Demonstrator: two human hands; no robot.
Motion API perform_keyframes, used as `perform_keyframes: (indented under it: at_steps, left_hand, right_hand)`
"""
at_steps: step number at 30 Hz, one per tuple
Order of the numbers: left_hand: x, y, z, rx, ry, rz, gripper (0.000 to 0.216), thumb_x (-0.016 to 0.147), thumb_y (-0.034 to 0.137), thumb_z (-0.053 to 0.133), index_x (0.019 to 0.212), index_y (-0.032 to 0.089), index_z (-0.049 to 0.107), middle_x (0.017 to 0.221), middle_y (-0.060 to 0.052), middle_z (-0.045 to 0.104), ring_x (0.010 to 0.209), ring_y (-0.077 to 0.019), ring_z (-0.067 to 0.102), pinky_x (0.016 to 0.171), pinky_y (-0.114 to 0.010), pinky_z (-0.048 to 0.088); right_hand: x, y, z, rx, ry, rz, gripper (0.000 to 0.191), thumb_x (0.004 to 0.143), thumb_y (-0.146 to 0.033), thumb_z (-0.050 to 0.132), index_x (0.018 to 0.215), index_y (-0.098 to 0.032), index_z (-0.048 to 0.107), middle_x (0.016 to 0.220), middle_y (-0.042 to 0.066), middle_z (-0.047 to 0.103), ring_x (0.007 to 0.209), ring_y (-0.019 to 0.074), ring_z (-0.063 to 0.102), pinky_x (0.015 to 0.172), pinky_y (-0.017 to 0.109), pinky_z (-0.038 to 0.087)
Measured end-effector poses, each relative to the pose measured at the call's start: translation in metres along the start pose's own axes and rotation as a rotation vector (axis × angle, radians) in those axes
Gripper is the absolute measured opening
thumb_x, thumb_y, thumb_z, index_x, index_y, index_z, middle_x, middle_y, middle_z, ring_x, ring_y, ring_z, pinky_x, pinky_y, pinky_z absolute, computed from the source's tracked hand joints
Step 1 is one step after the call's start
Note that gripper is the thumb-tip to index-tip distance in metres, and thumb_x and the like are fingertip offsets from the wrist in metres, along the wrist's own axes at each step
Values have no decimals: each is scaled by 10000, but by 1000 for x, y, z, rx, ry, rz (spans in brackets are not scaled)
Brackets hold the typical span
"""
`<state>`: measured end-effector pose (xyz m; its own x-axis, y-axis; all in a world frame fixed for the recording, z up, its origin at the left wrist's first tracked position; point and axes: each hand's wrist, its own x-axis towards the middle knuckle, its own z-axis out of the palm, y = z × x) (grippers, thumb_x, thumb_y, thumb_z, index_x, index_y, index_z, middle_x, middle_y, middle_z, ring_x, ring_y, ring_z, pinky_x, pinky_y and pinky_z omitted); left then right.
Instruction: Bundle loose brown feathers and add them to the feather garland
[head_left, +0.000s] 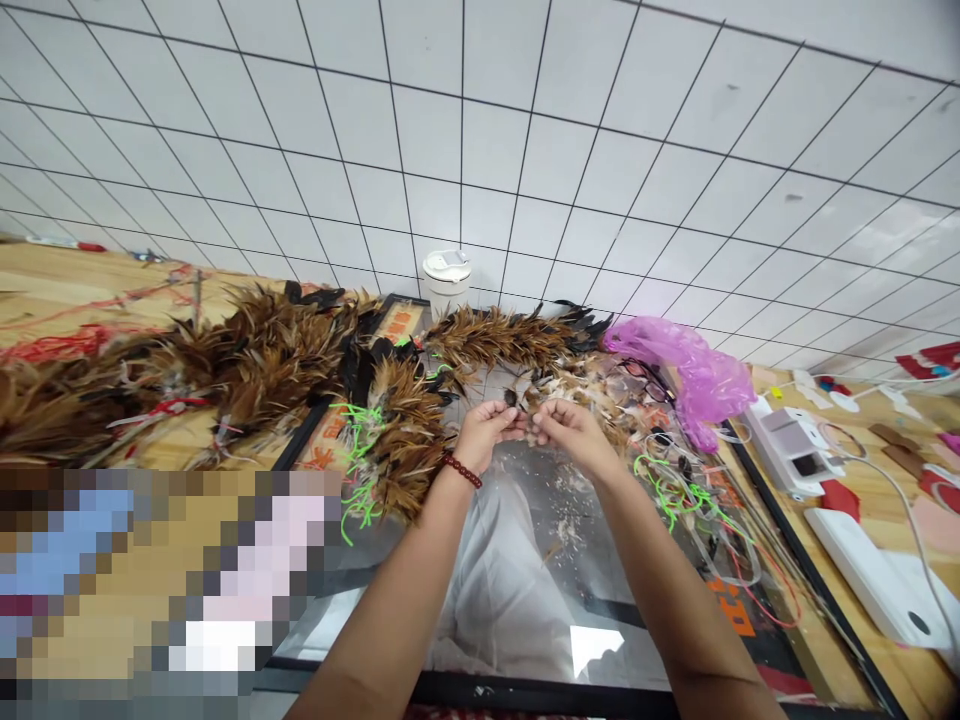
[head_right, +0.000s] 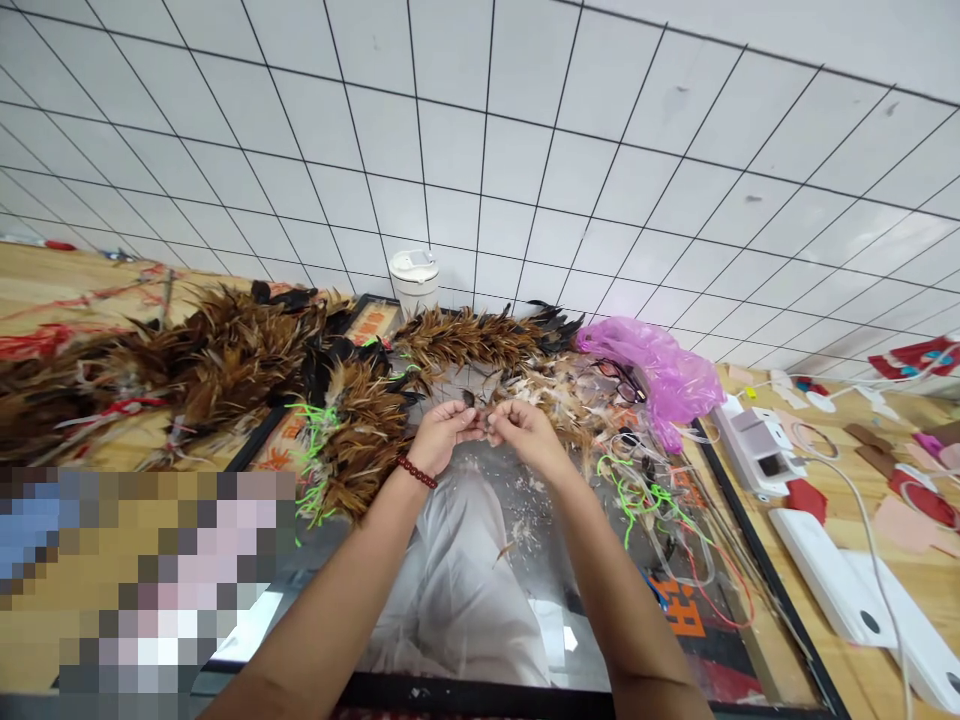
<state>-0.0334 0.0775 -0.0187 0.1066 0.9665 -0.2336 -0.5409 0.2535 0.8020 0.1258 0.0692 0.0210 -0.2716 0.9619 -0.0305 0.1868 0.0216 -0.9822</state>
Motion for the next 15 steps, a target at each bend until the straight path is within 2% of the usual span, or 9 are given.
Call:
perform_keyframes:
  at_steps: [2, 6, 10, 15]
  left_hand:
    - [-1, 1, 0, 9, -20, -27, 320, 594, 254, 846, 709, 111, 584, 694, -47, 708, 602, -138, 673, 574, -262, 569]
    - [-2, 2, -1, 46, -34, -63, 294, 633, 232, 827, 720, 114, 572, 702, -56, 712, 596, -144, 681, 560, -267, 573]
    - [-2, 3, 0, 58, -33, -70, 282, 639, 221, 827, 723, 109, 582, 683, -54, 707, 582, -143, 678, 545, -258, 568]
    - [-2, 1, 1, 69, -27, -45, 296, 576, 223, 857, 722, 88, 637, 660, -42, 702, 523, -115, 643, 519, -240, 555]
  right_hand:
    - [3, 1, 2, 134, 89, 26, 338, 714, -504, 699, 743, -196, 563, 611, -15, 614, 534, 106, 537, 536, 232, 399]
    - [6, 7, 9, 240, 202, 28, 401, 644, -542, 765, 732, -191, 595, 614, -7, 640, 529, 99, 546, 521, 224, 414]
    - [7, 12, 11, 307, 205, 44, 370, 650, -506, 782, 744, -187, 621, 675, 9, 677, 567, 100, 581, 525, 216, 424]
    - [8, 16, 13, 318, 180, 69, 369, 640, -501, 789, 730, -186, 617, 660, 6, 672, 568, 105, 588, 528, 220, 421]
